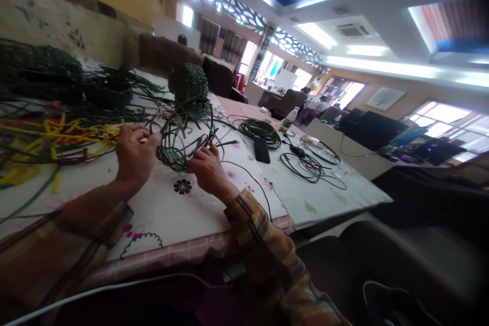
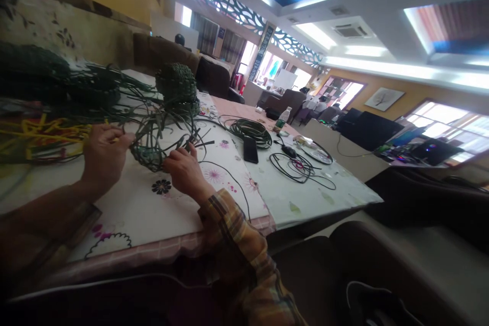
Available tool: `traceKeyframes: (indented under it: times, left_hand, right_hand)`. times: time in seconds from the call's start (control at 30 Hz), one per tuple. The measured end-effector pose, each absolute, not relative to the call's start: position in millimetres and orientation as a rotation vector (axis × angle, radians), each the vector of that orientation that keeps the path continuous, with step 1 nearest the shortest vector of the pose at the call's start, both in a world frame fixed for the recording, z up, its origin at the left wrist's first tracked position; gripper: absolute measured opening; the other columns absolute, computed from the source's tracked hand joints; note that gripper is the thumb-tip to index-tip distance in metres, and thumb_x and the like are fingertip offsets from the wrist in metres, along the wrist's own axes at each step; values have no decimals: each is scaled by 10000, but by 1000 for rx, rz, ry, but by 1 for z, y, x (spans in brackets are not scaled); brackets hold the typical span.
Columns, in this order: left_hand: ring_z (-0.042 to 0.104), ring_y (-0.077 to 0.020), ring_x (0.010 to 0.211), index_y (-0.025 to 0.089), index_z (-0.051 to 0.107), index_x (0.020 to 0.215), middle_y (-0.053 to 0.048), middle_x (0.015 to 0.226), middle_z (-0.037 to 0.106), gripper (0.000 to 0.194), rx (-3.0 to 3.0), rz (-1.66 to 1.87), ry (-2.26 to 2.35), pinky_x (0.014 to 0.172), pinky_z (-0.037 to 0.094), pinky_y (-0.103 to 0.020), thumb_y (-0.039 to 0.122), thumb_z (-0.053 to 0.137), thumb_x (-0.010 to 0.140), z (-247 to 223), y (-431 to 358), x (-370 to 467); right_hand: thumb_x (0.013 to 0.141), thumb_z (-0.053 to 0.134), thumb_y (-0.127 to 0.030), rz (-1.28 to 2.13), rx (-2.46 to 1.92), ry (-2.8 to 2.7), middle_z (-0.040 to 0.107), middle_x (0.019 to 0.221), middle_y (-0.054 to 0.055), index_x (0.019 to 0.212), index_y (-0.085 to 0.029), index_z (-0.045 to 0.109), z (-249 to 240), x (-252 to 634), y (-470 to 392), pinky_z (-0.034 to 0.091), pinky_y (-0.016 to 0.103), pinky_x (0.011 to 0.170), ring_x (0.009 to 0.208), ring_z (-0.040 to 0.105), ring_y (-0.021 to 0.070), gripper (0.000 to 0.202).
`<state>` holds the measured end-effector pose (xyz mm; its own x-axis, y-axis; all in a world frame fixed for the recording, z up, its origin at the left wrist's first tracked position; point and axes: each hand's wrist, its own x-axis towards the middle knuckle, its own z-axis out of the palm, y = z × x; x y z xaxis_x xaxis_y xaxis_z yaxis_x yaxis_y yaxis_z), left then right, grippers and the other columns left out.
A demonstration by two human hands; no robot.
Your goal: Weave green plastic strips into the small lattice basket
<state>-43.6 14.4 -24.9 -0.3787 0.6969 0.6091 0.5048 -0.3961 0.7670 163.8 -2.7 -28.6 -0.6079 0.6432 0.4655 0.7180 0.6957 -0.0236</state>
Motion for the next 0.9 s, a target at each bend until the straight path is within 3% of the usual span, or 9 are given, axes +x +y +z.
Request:
traceKeyframes:
  times: [0.13,0.23,0.3,0.4,0.47,0.53,0.63,0.73,0.9]
  left_hand:
    - [593,-244,1005,229,537,708,-51,998,555,290,1771,1890,1641,892,517,-401,415,649,900,-12,17,-57]
    - [586,-265,1041,233,527,727,-52,955,537,327,2003,1738,1623,976,499,-428,465,588,949,-5,18,-64]
    - [569,-300,1160,225,577,825,-66,1039,554,304,2126,1726,1613,1079,452,-461,487,566,979,-1,14,-64]
    - [514,-343,1293,209,628,1018,-107,1208,576,321,2168,1945,1617,1167,373,-507,512,686,928,6,1,-59]
    - [570,-320,1203,208,639,966,-109,1131,628,300,2235,1966,1600,1101,407,-465,497,704,919,7,-8,-51]
    - [627,-276,979,221,636,836,-83,962,661,300,2322,1752,1603,892,448,-387,494,626,960,3,-12,-41]
    - [583,-260,743,239,636,741,-68,804,646,332,2336,1387,1709,656,315,-359,508,593,930,-5,-10,-25]
    - [530,-243,649,244,594,669,-43,654,572,331,2188,1272,1777,622,255,-356,489,595,891,-8,-4,-20]
    - [437,-186,590,228,538,645,17,542,444,283,1896,1402,1832,611,278,-325,393,576,872,1,-1,-30]
  right_hand:
    - [1017,511,-132,-241,-1031,-2489,660,919,35,813,-226,661,-23,168,2,215,439,1230,1025,561,217,271]
    - [1022,507,-143,-227,-1037,-2510,672,918,42,798,-222,651,-20,168,4,248,422,1195,1012,563,220,278]
    - [1019,505,-137,-238,-1047,-2493,677,930,46,804,-219,651,-19,167,5,255,412,1175,1019,560,222,273]
    - [1030,484,-132,-240,-1060,-2473,683,947,46,821,-214,657,-17,167,8,267,403,1146,1030,558,221,284]
    - [1040,470,-135,-234,-1079,-2466,684,949,48,821,-211,659,-16,167,10,280,399,1125,1019,556,219,300]
    - [1041,471,-135,-235,-1095,-2463,686,950,49,835,-211,670,-15,166,11,281,402,1117,1013,551,221,296]
    - [1033,493,-140,-258,-1082,-2476,692,965,54,887,-217,698,-14,160,11,280,417,1115,1034,544,235,263]
    - [1018,488,-114,-299,-1041,-2514,692,975,60,921,-216,713,-14,152,8,280,435,1123,1050,541,244,265]
    - [971,501,-55,-344,-964,-2582,664,944,64,957,-206,724,-20,146,5,279,461,1128,1034,530,244,270]
